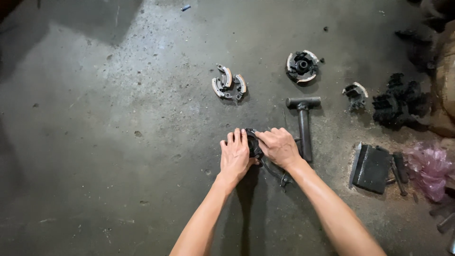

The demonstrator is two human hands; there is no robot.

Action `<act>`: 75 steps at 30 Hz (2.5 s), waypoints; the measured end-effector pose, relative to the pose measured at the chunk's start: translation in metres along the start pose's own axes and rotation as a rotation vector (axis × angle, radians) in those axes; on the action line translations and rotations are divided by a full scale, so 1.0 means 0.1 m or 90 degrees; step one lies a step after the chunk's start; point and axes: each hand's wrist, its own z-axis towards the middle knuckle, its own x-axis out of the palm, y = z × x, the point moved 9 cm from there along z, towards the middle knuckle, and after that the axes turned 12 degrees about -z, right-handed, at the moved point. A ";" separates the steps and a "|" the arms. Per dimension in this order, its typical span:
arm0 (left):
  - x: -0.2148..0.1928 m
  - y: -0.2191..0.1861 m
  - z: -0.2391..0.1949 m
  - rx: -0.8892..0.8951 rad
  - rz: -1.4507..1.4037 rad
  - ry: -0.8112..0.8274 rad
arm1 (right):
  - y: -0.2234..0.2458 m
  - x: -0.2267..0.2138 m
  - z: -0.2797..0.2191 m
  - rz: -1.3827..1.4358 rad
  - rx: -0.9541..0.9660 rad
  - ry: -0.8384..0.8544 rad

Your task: Disassembling a motorcycle clutch assembly on the floor using a screwdriver to remove springs and plates

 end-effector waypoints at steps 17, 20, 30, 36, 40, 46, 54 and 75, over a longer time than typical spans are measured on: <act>0.02 0.26 0.27 0.007 -0.148 -0.128 | -0.05 0.61 -0.04 -0.078 -0.314 0.148; 0.10 0.43 0.47 -0.069 -0.204 -0.144 | -0.03 0.70 -0.05 -0.085 -0.352 0.186; 0.13 0.55 0.69 -0.225 -0.315 -0.021 | 0.00 0.79 0.13 -0.030 -0.397 0.343; 0.08 0.56 0.69 -0.212 -0.324 -0.023 | -0.06 0.83 0.21 0.036 -0.330 0.461; 0.01 0.52 0.64 -0.213 -0.325 -0.017 | -0.09 0.91 0.12 0.043 -0.121 0.552; -0.05 0.52 0.60 -0.176 -0.315 -0.077 | -0.44 1.64 -0.87 0.499 0.871 0.570; -0.18 0.26 0.17 0.151 -0.111 -0.298 | -0.38 1.07 -0.81 0.672 0.945 0.254; -0.17 -0.13 0.29 0.325 0.157 -0.215 | -0.95 0.43 -1.39 0.060 0.374 0.000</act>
